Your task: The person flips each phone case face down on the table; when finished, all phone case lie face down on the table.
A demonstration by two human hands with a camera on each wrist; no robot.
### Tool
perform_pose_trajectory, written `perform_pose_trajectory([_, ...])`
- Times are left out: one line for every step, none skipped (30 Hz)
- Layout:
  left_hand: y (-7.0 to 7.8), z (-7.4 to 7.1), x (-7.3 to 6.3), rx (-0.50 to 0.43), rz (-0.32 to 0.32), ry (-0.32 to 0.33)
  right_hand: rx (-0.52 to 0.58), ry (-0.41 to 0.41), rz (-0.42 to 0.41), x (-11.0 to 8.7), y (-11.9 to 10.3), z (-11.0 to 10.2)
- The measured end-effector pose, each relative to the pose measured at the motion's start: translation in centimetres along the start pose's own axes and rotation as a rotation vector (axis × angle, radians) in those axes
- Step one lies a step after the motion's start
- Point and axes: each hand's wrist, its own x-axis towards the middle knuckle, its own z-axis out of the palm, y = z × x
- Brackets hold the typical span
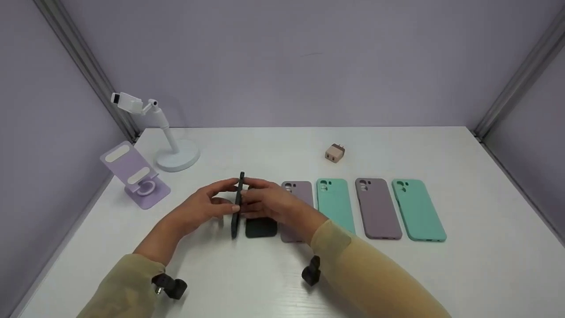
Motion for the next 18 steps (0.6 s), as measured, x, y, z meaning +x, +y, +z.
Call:
perform_pose_trajectory([-0.05,0.04,0.02,-0.002,0.0,0.0,-0.003,-0.001,-0.003,-0.01,0.0,0.0])
perform_pose_trajectory([-0.1,0.09,0.03,-0.005,-0.001,0.0,-0.006,0.002,-0.003,-0.03,0.0,-0.01])
perform_pose_trajectory([-0.17,0.12,0.03,-0.004,-0.001,0.002,-0.01,0.003,-0.004,-0.04,-0.01,-0.02])
perform_pose_trajectory([-0.22,0.17,0.02,-0.006,-0.004,0.003,-0.014,0.004,-0.004,-0.05,-0.02,-0.03])
perform_pose_trajectory([-0.26,0.22,0.01,-0.008,-0.007,0.004,-0.019,0.006,-0.004,-0.06,-0.02,-0.04])
perform_pose_trajectory([-0.32,0.26,0.01,-0.009,-0.01,0.004,-0.023,0.007,-0.004,-0.08,-0.03,-0.04])
perform_pose_trajectory([-0.37,0.31,0.0,-0.013,-0.014,0.007,-0.026,0.008,-0.005,-0.09,-0.04,-0.05])
perform_pose_trajectory([-0.43,0.34,-0.01,-0.01,-0.016,0.006,-0.029,0.009,-0.006,-0.09,-0.04,-0.05])
perform_pose_trajectory([-0.48,0.39,0.0,-0.011,-0.018,0.005,-0.031,0.01,-0.007,-0.11,-0.04,-0.06])
perform_pose_trajectory([-0.51,0.43,0.01,-0.013,-0.019,0.002,-0.032,0.012,-0.008,-0.13,-0.04,-0.07])
perform_pose_trajectory([-0.54,0.46,0.02,-0.014,-0.019,0.001,-0.035,0.013,-0.009,-0.16,-0.03,-0.07])
perform_pose_trajectory([-0.57,0.49,0.02,-0.012,-0.019,0.0,-0.039,0.012,-0.01,-0.19,-0.02,-0.09])
perform_pose_trajectory([-0.61,0.52,0.03,-0.009,-0.017,-0.003,-0.041,0.015,-0.009,-0.2,-0.01,-0.1])
perform_pose_trajectory([-0.64,0.54,0.03,-0.004,-0.015,-0.007,-0.046,0.017,-0.009,-0.21,0.01,-0.11])
perform_pose_trajectory([-0.66,0.58,0.03,-0.001,-0.016,-0.007,-0.051,0.021,-0.008,-0.24,0.01,-0.12])
perform_pose_trajectory([-0.71,0.61,0.01,0.009,-0.016,-0.007,-0.06,0.023,-0.009,-0.24,0.04,-0.14])
perform_pose_trajectory([-0.77,0.62,-0.01,0.017,-0.019,-0.006,-0.068,0.027,-0.009,-0.25,0.05,-0.14])
perform_pose_trajectory([-0.85,0.65,-0.02,0.025,-0.021,-0.005,-0.079,0.03,-0.01,-0.26,0.05,-0.14])
